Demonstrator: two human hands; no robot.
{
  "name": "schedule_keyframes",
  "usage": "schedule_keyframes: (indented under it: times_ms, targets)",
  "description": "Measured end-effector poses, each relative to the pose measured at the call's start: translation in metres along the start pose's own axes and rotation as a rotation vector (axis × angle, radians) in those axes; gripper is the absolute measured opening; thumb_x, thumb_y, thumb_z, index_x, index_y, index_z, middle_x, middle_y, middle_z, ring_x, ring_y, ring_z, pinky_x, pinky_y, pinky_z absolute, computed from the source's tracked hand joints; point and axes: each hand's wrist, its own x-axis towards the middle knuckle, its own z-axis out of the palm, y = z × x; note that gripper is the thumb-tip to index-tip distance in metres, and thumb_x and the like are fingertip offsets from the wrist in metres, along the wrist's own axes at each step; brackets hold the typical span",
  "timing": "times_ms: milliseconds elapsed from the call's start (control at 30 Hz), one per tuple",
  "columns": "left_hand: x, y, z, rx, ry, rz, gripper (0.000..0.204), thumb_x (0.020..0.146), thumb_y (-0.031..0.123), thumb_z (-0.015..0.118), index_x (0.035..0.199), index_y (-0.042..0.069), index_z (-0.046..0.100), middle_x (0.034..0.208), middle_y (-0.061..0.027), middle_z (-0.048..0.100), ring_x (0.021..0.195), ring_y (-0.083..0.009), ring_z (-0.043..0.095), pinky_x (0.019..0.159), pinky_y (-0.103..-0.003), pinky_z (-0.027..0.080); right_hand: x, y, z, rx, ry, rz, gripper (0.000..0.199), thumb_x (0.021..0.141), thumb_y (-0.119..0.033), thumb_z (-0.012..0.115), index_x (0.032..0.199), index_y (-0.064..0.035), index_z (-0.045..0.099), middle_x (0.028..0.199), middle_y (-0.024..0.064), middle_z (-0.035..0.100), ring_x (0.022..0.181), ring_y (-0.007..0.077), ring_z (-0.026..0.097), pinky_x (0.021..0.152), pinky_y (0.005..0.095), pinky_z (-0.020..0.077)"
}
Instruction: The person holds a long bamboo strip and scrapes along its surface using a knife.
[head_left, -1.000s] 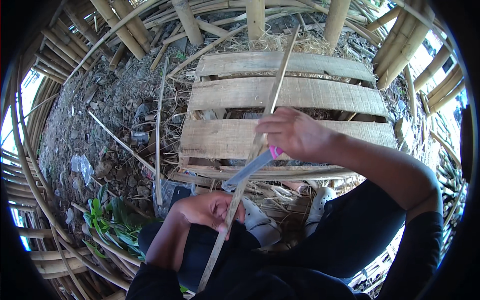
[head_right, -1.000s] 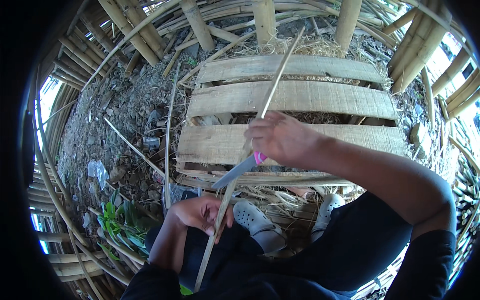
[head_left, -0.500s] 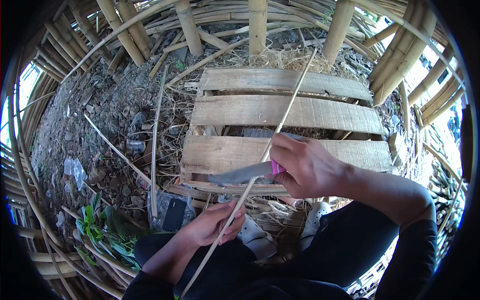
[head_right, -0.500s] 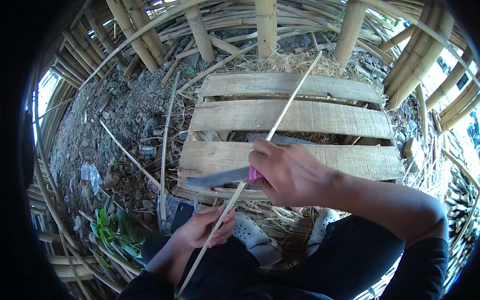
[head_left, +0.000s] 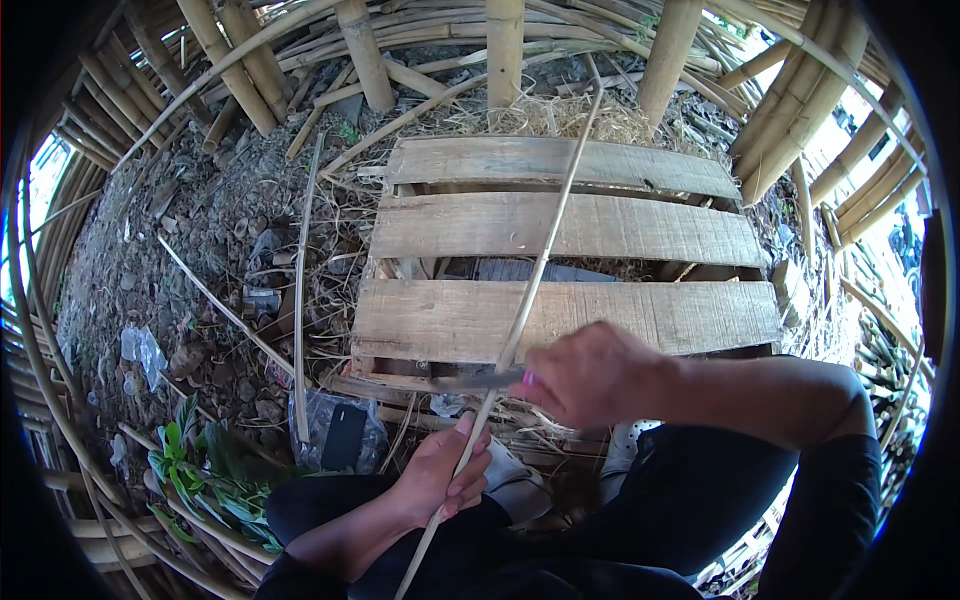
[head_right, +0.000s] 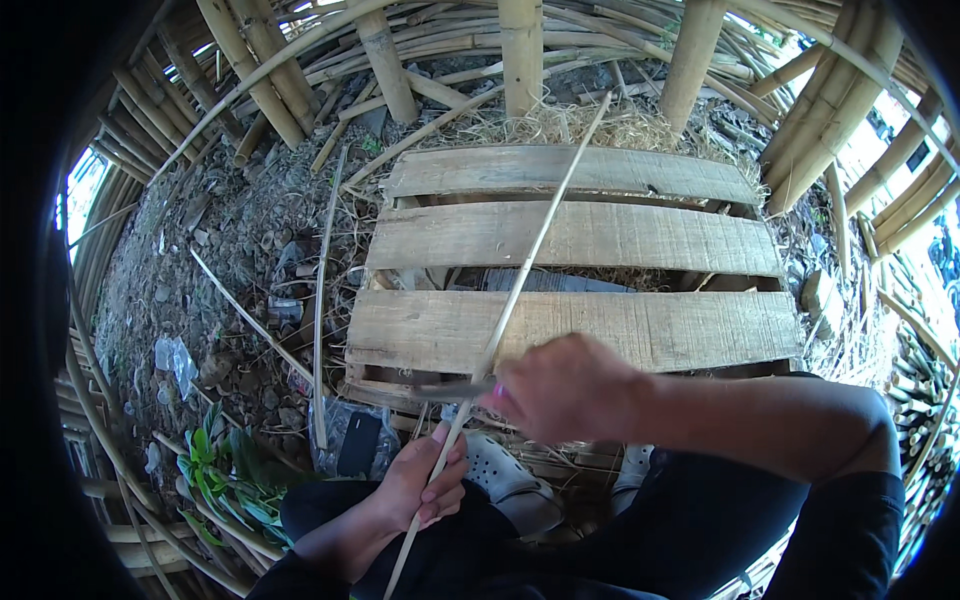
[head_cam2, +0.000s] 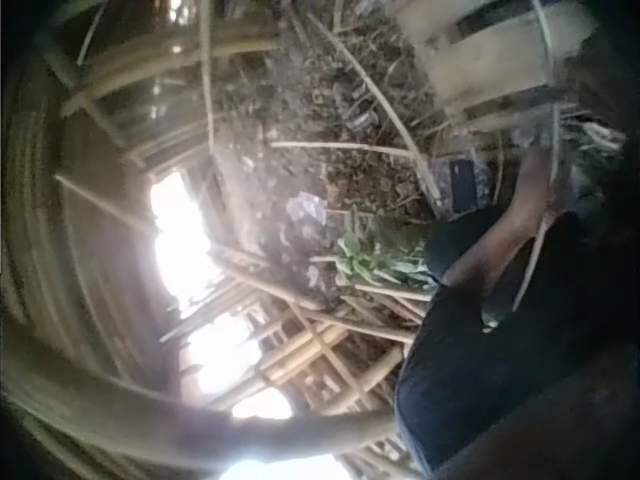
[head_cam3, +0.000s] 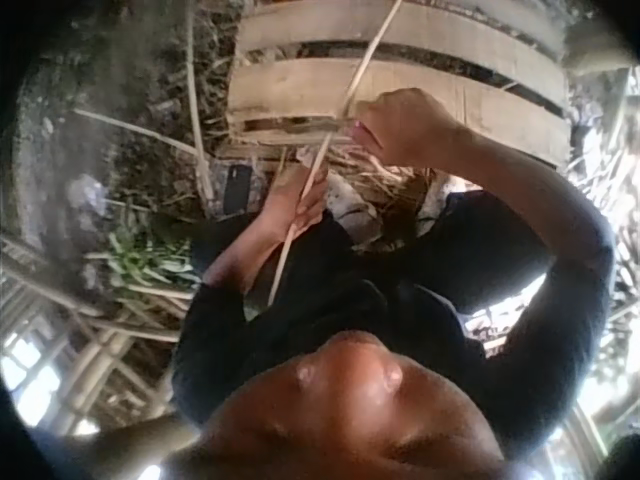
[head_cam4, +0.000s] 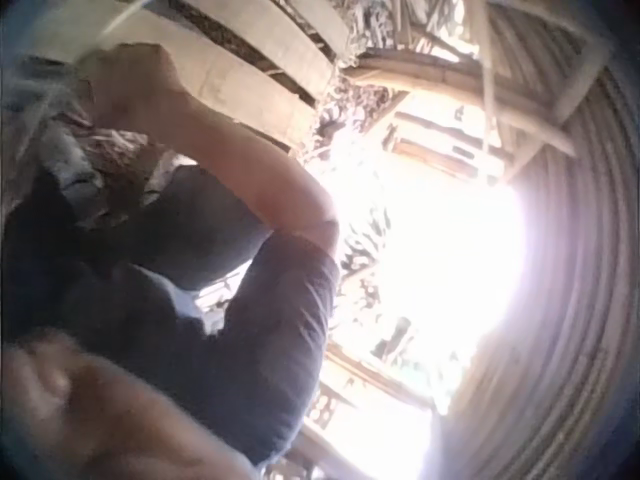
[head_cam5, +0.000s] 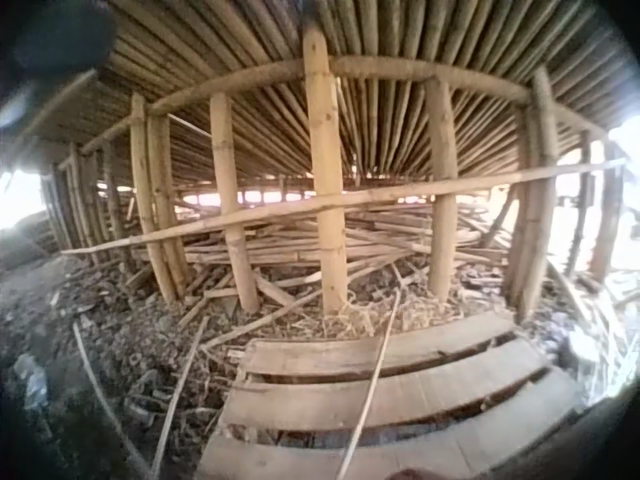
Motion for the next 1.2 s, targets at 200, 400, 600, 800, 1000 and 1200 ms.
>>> schedule_keyframes:
  times_ms: [200,400,600,800,1000,1200]
  targets:
    - [-0.005,-0.003,-0.002,-0.101,-0.045,-0.043,0.037,0.105,0.042,0.026,0.088,0.013,0.040,0.049,0.0035,0.033,0.031,-0.0082,0.029,0.031,-0.021,0.023,-0.001,0.002,0.009,-0.089,0.194,-0.062,0.056,0.103,-0.041,0.030,0.078,-0.0019,0.062,0.058,0.0111,0.059,0.054,0.0263,0.064,0.057,0.0425,0.0560]
    - [0.001,0.000,-0.009,-0.239,-0.062,-0.105,0.039,0.105,0.044,0.025,0.084,0.014,0.040,0.048,0.0044,0.033,0.030,-0.0078,0.030,0.031,-0.020,0.023,0.004,0.003,0.012,-0.102,0.196,-0.036,0.050,0.099,-0.041,0.043,0.074,-0.0024,0.062,0.054,0.0129,0.058,0.053,0.0301,0.064,0.055,0.0423,0.0540]
    - [0.006,0.000,-0.012,-0.262,-0.064,-0.135,0.043,0.104,0.046,0.021,0.081,0.015,0.041,0.045,0.0030,0.034,0.027,-0.0097,0.031,0.028,-0.021,0.024,0.009,0.016,0.002,-0.139,0.172,0.055,0.058,0.100,-0.045,0.037,0.070,-0.0031,0.064,0.059,0.0141,0.062,0.055,0.0303,0.065,0.059,0.0437,0.0552]
    - [0.004,0.000,-0.006,-0.243,-0.043,-0.135,0.044,0.104,0.046,0.020,0.081,0.015,0.041,0.045,0.0035,0.033,0.026,-0.0096,0.029,0.027,-0.021,0.024,0.013,0.023,0.006,-0.124,0.290,-0.106,0.052,0.098,-0.043,0.043,0.068,-0.0048,0.061,0.050,0.0109,0.056,0.044,0.0284,0.059,0.049,0.0420,0.0528]
    - [0.003,-0.003,-0.009,-0.168,-0.089,-0.092,0.041,0.104,0.046,0.025,0.085,0.014,0.040,0.051,0.0039,0.032,0.030,-0.0077,0.027,0.030,-0.020,0.021,0.011,0.023,0.005,-0.172,0.196,-0.093,0.054,0.099,-0.045,0.040,0.070,-0.0044,0.061,0.049,0.0097,0.056,0.043,0.0279,0.059,0.049,0.0416,0.0526]
    - [0.004,-0.001,-0.008,-0.133,-0.060,-0.093,0.041,0.104,0.046,0.025,0.085,0.013,0.040,0.051,0.0039,0.032,0.031,-0.0076,0.027,0.031,-0.020,0.022,0.012,0.014,0.007,-0.139,0.112,0.002,0.054,0.099,-0.047,0.039,0.071,-0.0058,0.060,0.051,0.0068,0.056,0.039,0.0240,0.056,0.044,0.0396,0.0503]
